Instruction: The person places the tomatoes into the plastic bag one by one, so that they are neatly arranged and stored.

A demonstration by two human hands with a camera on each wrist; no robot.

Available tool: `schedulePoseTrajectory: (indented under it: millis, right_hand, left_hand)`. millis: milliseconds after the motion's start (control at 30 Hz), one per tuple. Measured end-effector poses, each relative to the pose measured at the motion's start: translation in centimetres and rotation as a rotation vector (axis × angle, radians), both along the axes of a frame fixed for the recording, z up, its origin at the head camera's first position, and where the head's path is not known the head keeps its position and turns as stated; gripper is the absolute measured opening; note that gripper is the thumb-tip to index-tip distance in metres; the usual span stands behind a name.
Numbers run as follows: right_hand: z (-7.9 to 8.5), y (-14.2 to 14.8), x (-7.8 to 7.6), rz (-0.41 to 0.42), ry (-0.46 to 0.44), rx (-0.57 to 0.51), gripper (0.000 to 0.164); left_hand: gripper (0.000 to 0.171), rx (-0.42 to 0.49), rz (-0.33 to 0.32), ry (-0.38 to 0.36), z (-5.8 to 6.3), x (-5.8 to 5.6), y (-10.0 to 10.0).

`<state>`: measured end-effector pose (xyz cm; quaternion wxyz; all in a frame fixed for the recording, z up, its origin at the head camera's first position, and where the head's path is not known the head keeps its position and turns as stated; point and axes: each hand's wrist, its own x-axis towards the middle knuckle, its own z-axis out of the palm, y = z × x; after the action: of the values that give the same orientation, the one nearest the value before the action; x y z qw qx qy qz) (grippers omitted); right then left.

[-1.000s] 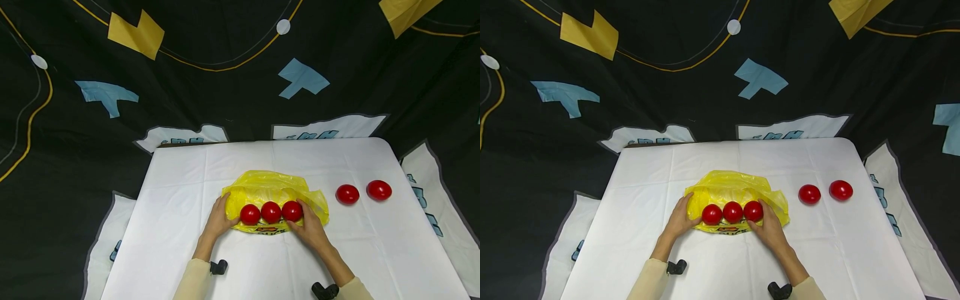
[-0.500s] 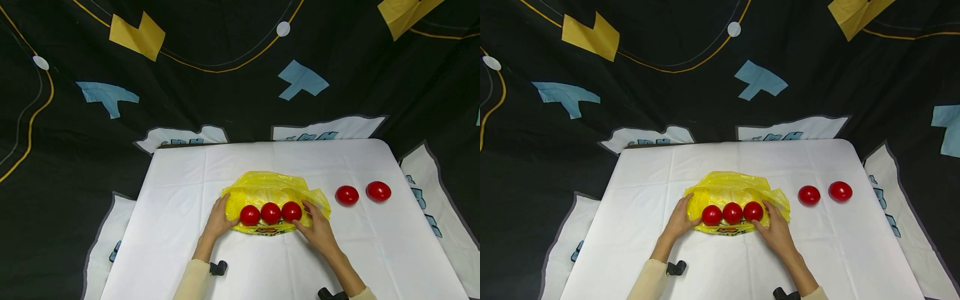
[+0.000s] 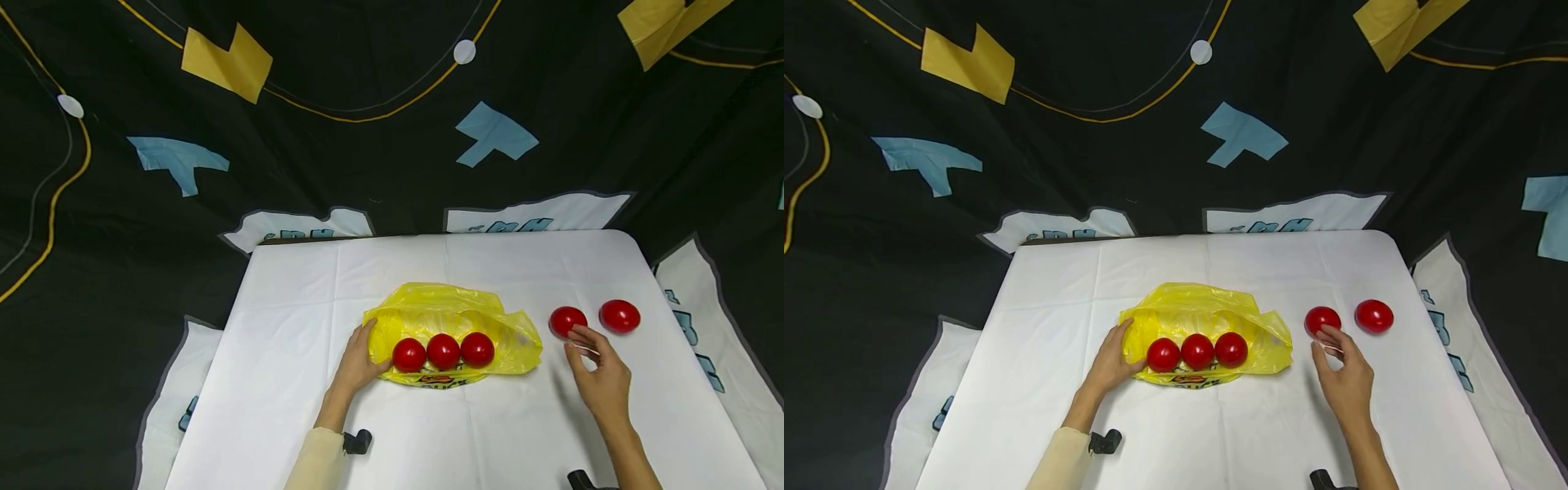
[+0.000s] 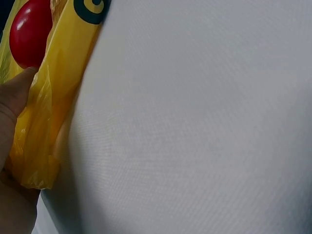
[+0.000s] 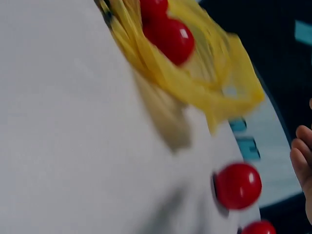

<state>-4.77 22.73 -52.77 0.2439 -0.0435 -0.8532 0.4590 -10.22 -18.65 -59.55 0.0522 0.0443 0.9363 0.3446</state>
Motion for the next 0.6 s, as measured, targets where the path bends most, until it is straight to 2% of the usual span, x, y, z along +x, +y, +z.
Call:
schedulePoseTrajectory:
  millis: [67, 200, 400, 600]
  right_hand:
    - [0.0, 1.2, 0.0, -0.071, -0.026, 0.01, 0.037]
    - [-0.4, 3.3, -0.2, -0.163, -0.047, 0.026, 0.038]
    - [-1.0, 5.7, -0.4, -0.222, -0.12, 0.093, 0.044]
    - [-1.5, 7.6, -0.6, -0.259, -0.236, 0.121, 0.048]
  left_hand:
    - [0.096, 0.0, 0.001, 0.006, -0.1, 0.0, 0.0]
    - [0.096, -0.007, -0.001, 0.008, -0.1, 0.0, 0.0]
    - [0.096, -0.008, 0.0, -0.011, 0.1, 0.0, 0.1]
    - [0.096, -0.01, 0.001, -0.015, 0.2, 0.0, 0.1]
